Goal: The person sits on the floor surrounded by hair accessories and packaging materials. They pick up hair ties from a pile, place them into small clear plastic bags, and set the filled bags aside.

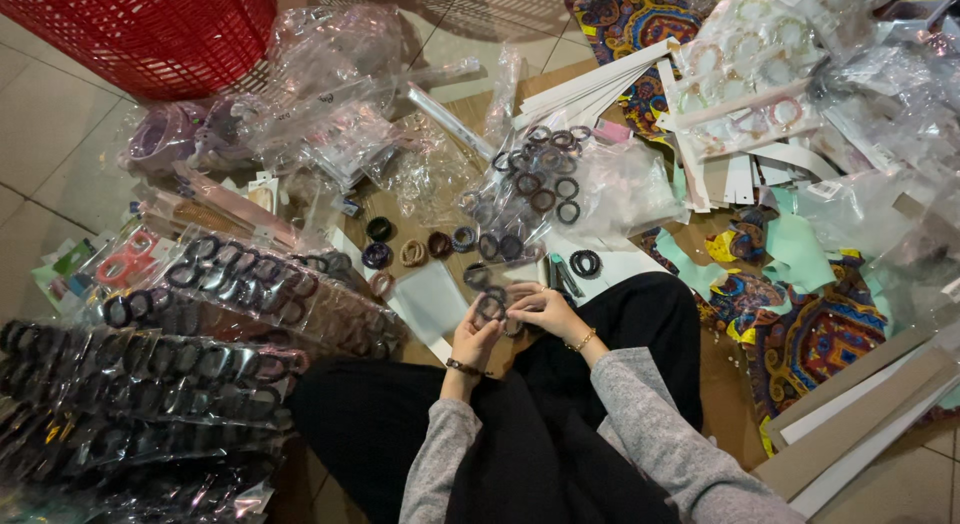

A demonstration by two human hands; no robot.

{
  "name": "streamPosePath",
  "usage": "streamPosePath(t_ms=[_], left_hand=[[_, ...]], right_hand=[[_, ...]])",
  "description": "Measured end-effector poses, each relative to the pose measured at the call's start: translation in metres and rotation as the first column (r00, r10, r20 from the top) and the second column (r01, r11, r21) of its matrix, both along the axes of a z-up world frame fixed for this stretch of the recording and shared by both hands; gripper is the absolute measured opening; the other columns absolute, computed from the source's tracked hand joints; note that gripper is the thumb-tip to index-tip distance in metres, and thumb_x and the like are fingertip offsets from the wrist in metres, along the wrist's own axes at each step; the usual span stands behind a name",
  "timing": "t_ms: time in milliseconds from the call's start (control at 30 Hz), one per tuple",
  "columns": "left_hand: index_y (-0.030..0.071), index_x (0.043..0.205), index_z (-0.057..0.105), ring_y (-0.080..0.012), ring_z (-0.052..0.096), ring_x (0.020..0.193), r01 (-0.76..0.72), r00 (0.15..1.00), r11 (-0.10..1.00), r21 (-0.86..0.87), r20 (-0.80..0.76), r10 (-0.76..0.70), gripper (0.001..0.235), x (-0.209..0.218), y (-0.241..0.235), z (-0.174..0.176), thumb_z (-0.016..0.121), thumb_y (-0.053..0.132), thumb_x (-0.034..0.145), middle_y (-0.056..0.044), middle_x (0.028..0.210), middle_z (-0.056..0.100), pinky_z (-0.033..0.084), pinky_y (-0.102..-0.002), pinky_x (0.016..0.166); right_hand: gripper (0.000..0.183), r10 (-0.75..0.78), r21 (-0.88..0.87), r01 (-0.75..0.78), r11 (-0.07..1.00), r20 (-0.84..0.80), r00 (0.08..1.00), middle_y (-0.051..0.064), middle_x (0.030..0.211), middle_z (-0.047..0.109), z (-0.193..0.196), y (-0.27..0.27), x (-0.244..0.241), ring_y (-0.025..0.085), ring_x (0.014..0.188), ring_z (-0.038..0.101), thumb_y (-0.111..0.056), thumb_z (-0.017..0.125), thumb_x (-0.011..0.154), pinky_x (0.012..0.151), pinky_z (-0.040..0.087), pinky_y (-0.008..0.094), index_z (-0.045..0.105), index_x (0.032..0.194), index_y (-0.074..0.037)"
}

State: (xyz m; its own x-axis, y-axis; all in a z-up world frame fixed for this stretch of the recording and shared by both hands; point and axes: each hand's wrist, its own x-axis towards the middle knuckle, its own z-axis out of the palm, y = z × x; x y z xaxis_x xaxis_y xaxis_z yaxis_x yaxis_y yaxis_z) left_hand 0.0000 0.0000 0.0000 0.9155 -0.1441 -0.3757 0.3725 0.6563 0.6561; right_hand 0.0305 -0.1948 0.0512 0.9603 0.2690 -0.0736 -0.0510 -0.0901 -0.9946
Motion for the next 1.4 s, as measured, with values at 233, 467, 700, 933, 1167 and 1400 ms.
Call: streamPosePath(t_ms=[233,467,700,933,1167,1400], left_hand=[[0.008,0.152,0.048,-0.0315,0.067,0.117,0.01,1.0,1.0,-0.009,-0.013,-0.01,0.076,0.002,0.0,0.009,0.064,-0.022,0.084,-0.024,0.133,0.065,0.061,-0.038,0.095],[0.006,0.146,0.054,-0.0307,0.071,0.109,-0.009,0.997,0.999,0.053,-0.072,0.013,0.066,0.004,0.0,0.014,0.07,-0.013,0.085,-0.022,0.129,0.068,0.063,-0.039,0.09],[0.007,0.131,0.066,-0.0366,0.075,0.096,-0.068,0.985,0.992,0.109,-0.151,0.084,0.033,0.006,0.0,0.021,0.07,0.015,0.099,-0.024,0.111,0.074,0.065,-0.047,0.081],[0.004,0.125,0.067,-0.0367,0.074,0.099,-0.075,0.981,0.988,0.135,-0.169,0.098,0.03,0.003,0.002,0.032,0.072,0.014,0.097,-0.025,0.113,0.073,0.065,-0.046,0.081],[-0.003,0.121,0.065,-0.045,0.072,0.102,-0.133,0.969,0.988,0.08,-0.197,0.147,0.027,0.005,0.001,0.039,0.071,0.011,0.098,-0.032,0.113,0.071,0.064,-0.054,0.082],[-0.003,0.129,0.063,-0.0392,0.073,0.101,-0.067,0.978,0.994,0.09,-0.191,0.083,0.035,0.004,0.003,0.042,0.07,0.014,0.099,-0.03,0.118,0.071,0.063,-0.051,0.083]], right_hand=[[0.018,0.007,0.003,-0.007,1.0,0.006,1.0,0.012,0.136,0.065,-0.006,0.0,0.001,0.03,0.119,0.065,-0.018,0.088,0.081,0.093,0.058,0.039,0.084,0.096,-0.01],[0.019,0.017,-0.006,-0.017,1.0,-0.009,1.0,0.012,0.134,0.066,-0.001,0.002,-0.001,0.032,0.12,0.065,-0.018,0.089,0.08,0.093,0.059,0.039,0.084,0.096,-0.009],[0.019,0.08,-0.025,-0.08,0.997,0.006,0.997,0.01,0.137,0.064,-0.013,0.002,-0.001,0.031,0.124,0.062,-0.017,0.089,0.079,0.092,0.059,0.038,0.085,0.097,-0.013],[0.021,0.116,-0.072,-0.114,0.991,0.031,0.993,0.012,0.139,0.061,0.009,0.003,-0.002,0.035,0.128,0.059,-0.023,0.091,0.077,0.102,0.054,0.043,0.085,0.096,-0.015],[0.021,0.125,-0.091,-0.124,0.988,0.005,0.992,0.011,0.14,0.061,0.007,0.003,-0.003,0.034,0.129,0.058,-0.026,0.09,0.079,0.105,0.051,0.042,0.085,0.097,-0.017],[0.02,0.148,-0.126,-0.146,0.981,0.004,0.989,0.008,0.14,0.062,0.008,0.002,-0.004,0.033,0.128,0.059,-0.029,0.088,0.08,0.108,0.049,0.044,0.085,0.098,-0.02]])
